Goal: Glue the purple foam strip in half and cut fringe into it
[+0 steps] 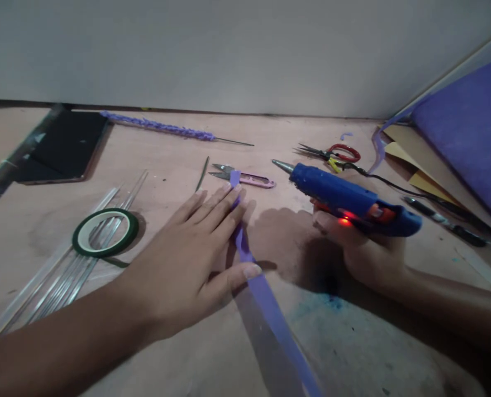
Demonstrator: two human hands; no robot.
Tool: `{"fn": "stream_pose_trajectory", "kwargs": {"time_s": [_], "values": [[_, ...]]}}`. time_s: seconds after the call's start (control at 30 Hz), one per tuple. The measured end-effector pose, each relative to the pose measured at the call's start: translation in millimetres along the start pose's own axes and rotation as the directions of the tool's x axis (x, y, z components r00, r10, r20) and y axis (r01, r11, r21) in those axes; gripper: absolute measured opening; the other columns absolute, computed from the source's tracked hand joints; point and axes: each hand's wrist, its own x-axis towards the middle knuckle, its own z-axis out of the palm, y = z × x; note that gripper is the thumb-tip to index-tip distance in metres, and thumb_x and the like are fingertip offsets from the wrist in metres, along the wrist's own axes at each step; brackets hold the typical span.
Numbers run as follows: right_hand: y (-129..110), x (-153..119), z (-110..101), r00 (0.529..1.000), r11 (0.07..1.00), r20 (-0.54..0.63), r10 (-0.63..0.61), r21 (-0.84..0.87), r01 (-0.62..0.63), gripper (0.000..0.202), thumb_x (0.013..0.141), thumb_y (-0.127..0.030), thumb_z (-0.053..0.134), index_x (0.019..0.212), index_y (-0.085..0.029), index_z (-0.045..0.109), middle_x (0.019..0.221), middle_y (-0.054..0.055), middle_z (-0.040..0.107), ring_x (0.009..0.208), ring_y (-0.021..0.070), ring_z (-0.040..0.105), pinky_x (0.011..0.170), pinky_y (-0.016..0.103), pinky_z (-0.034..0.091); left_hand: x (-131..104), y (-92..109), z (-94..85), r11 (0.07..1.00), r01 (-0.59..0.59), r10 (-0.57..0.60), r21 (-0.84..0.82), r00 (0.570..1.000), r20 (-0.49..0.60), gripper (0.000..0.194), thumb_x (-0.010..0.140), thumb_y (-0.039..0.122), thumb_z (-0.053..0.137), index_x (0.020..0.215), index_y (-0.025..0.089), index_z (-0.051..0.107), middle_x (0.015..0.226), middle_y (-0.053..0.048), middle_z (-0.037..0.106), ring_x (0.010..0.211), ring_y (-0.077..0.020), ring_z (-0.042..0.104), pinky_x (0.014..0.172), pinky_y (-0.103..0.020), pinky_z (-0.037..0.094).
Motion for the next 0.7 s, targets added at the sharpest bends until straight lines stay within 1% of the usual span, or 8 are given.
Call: {"fn": "stream_pose_trajectory", "kwargs": {"time_s": [0.1,0.17,0.23,0.33,0.43,0.53,0.63,0.7], "values": [[3.4,17.4,-5.1,0.994,0.99,-0.05,-0.096,-0.109,0.09,0.008,0.105,-0.026,0.068,0.111,-0.03,0.065,0.11,0.005,0.073,0.098,0.0287,0.072,0.091,0.046,0.06,-0.9,-7.4,1.3,0.996,-0.056,0.049,-0.067,0.994,-0.1,0.06,0.129,0.044,0.029,0.183,0.023,0.046,0.194,-0.006,0.045,0.183,-0.0257,0.037,0.15,-0.049,0.026],[8.6,28.7,-9.8,0.992,0.973,-0.038,-0.121,-0.202,0.111,0.014,0.101,-0.026,0.07,0.114,-0.028,0.065,0.117,0.009,0.073,0.107,0.0322,0.071,0.092,0.047,0.058,2.3,-11.7,1.5,0.991,-0.104,0.095,-0.083,0.99,-0.106,0.055,0.127,0.032,0.032,0.178,0.029,0.052,0.189,-0.002,0.053,0.18,-0.0253,0.043,0.147,-0.053,0.034],[15.3,36.1,-12.9,0.994,0.954,0.013,-0.109,-0.28,0.108,0.02,0.099,-0.027,0.07,0.119,-0.026,0.066,0.121,0.013,0.073,0.106,0.0346,0.071,0.086,0.048,0.056,7.1,-14.1,-0.2,0.99,-0.124,0.119,-0.061,0.99,-0.08,0.05,0.124,0.027,0.038,0.167,0.027,0.063,0.179,-0.004,0.066,0.174,-0.0287,0.053,0.144,-0.058,0.039],[24.8,39.1,-14.3,0.99,0.932,0.099,-0.097,-0.339,0.126,0.032,0.098,-0.029,0.067,0.129,-0.023,0.069,0.125,0.015,0.073,0.106,0.036,0.073,0.088,0.051,0.059,13.8,-16.1,-8.3,0.99,-0.142,0.14,-0.015,0.984,-0.114,0.033,0.121,0.022,0.046,0.128,0.02,0.079,0.151,-0.011,0.083,0.154,-0.0313,0.07,0.143,-0.058,0.042],[31.0,36.2,-14.2,0.978,0.908,0.156,-0.139,-0.374,0.189,0.047,0.099,-0.027,0.061,0.145,-0.021,0.065,0.133,0.017,0.075,0.12,0.0382,0.075,0.101,0.056,0.062,18.3,-19.5,-21.8,0.98,-0.2,0.2,0.011,0.972,-0.121,0.031,0.118,0.018,0.048,0.101,0.021,0.073,0.118,-0.012,0.084,0.123,-0.0312,0.078,0.136,-0.057,0.049],[29.3,31.7,-17.0,0.97,0.889,0.18,-0.162,-0.399,0.223,0.056,0.093,-0.018,0.056,0.148,-0.02,0.064,0.141,0.018,0.076,0.133,0.0413,0.072,0.112,0.063,0.06,20.2,-21.1,-34.6,0.959,-0.276,0.28,0.063,0.958,-0.066,0.033,0.116,0.015,0.046,0.095,0.023,0.07,0.092,-0.006,0.078,0.101,-0.0301,0.074,0.134,-0.059,0.049],[11.1,26.8,-23.0,0.959,0.865,0.176,-0.222,-0.419,0.278,0.056,0.089,-0.014,0.056,0.144,-0.022,0.066,0.146,0.018,0.075,0.137,0.0445,0.07,0.115,0.069,0.057,17.8,-14.3,-41.3,0.932,-0.337,0.349,0.134,0.934,-0.078,0.039,0.121,0.019,0.043,0.094,0.025,0.071,0.086,-0.003,0.076,0.093,-0.0281,0.071,0.13,-0.055,0.049],[-10.9,23.6,-24.5,0.93,0.886,0.208,-0.304,-0.297,0.356,0.049,0.096,-0.015,0.057,0.143,-0.027,0.064,0.143,0.015,0.077,0.134,0.0424,0.071,0.114,0.066,0.056,14.1,-5.7,-41.4,0.921,-0.361,0.376,0.145,0.921,-0.098,0.045,0.123,0.018,0.037,0.097,0.025,0.072,0.089,-0.002,0.078,0.09,-0.0259,0.071,0.123,-0.052,0.051]]}}
